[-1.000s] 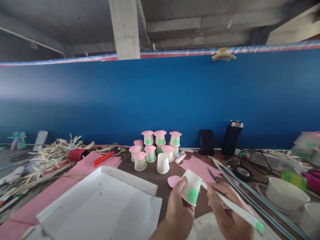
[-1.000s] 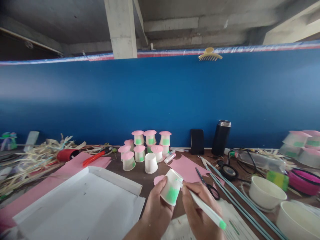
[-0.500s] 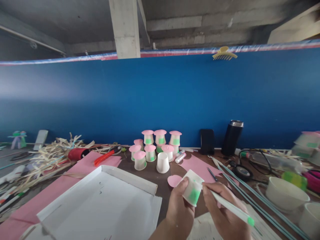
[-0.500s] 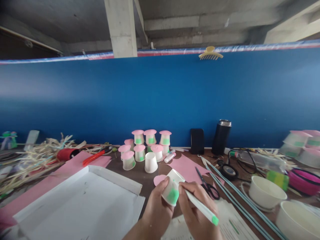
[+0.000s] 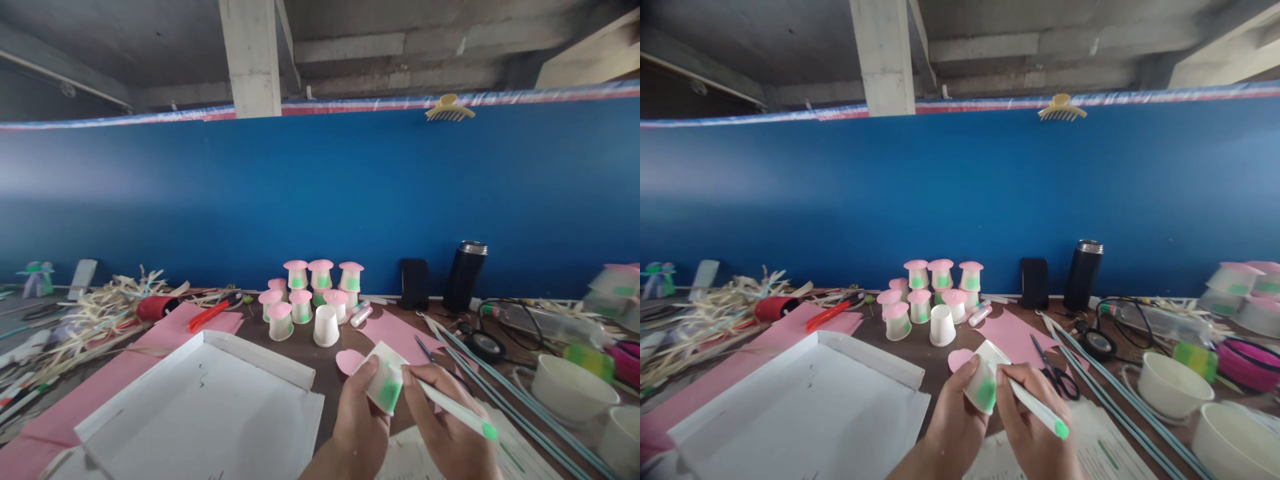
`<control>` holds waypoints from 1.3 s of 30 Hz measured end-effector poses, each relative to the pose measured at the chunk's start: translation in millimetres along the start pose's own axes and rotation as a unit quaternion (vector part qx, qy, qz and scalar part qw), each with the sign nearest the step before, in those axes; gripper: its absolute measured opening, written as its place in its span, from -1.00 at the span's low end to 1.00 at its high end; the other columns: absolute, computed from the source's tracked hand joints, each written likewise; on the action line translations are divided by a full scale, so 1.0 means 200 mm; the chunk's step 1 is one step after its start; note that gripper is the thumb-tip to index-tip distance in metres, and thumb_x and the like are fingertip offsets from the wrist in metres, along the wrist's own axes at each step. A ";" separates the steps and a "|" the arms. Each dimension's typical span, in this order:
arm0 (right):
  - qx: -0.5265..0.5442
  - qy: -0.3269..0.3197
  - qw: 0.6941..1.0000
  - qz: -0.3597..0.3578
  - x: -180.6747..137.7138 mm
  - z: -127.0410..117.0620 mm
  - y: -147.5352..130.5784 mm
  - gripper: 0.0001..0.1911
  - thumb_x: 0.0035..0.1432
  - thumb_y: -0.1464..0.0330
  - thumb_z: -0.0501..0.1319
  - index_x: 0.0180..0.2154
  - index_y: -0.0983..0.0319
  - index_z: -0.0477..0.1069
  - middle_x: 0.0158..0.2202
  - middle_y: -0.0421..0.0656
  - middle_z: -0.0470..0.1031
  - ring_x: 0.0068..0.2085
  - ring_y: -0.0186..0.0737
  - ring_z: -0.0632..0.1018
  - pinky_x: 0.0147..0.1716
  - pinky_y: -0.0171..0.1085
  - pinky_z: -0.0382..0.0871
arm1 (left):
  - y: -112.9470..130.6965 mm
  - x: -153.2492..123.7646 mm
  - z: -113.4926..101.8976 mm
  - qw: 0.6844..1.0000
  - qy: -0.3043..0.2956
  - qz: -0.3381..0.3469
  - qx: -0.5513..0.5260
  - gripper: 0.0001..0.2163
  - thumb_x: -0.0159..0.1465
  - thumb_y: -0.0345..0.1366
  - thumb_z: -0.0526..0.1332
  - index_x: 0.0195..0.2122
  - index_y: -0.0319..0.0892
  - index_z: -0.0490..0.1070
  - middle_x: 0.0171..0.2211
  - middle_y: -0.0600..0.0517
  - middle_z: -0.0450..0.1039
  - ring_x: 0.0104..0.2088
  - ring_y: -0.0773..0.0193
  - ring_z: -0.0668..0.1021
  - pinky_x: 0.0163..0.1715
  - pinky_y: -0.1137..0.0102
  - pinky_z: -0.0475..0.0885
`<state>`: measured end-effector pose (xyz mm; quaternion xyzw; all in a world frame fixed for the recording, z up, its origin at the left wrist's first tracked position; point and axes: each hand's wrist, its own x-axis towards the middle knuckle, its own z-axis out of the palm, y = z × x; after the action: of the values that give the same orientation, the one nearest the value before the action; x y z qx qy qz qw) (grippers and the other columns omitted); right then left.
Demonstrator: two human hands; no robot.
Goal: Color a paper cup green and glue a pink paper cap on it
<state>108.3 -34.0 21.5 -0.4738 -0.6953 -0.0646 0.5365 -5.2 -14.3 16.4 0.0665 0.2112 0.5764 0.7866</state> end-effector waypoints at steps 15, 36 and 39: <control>-0.008 0.007 1.000 0.002 0.01 0.00 -0.01 -0.90 0.17 0.32 0.13 -0.35 0.19 0.37 -0.51 -0.25 0.42 -0.52 -0.35 0.45 -0.50 -0.40 0.33 | 0.00 -0.01 0.02 1.000 0.024 -0.004 -0.011 -0.81 0.09 -0.34 0.28 -0.30 -0.35 0.47 -0.35 -0.10 0.55 -0.29 0.22 0.57 -0.23 0.39 0.45; -0.016 0.018 1.000 0.001 0.02 -0.01 -0.02 -0.89 0.16 0.31 0.14 -0.36 0.20 0.38 -0.53 -0.26 0.42 -0.56 -0.37 0.43 -0.52 -0.40 0.32 | 0.00 0.02 -0.02 0.999 0.040 0.015 -0.025 -0.78 0.07 -0.33 0.31 -0.27 -0.32 0.45 -0.31 -0.12 0.55 -0.28 0.19 0.58 -0.25 0.37 0.48; -0.018 0.019 1.000 0.000 0.02 -0.01 -0.02 -0.89 0.17 0.31 0.14 -0.36 0.20 0.38 -0.52 -0.26 0.43 -0.55 -0.37 0.44 -0.52 -0.40 0.32 | 0.00 0.02 -0.02 0.999 0.042 0.010 -0.025 -0.77 0.06 -0.33 0.32 -0.26 -0.30 0.44 -0.29 -0.11 0.54 -0.28 0.20 0.58 -0.24 0.37 0.48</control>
<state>107.3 -35.1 27.6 -0.4824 -0.6834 -0.0861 0.5412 -5.3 -10.4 11.1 0.0245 0.2283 0.5913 0.7731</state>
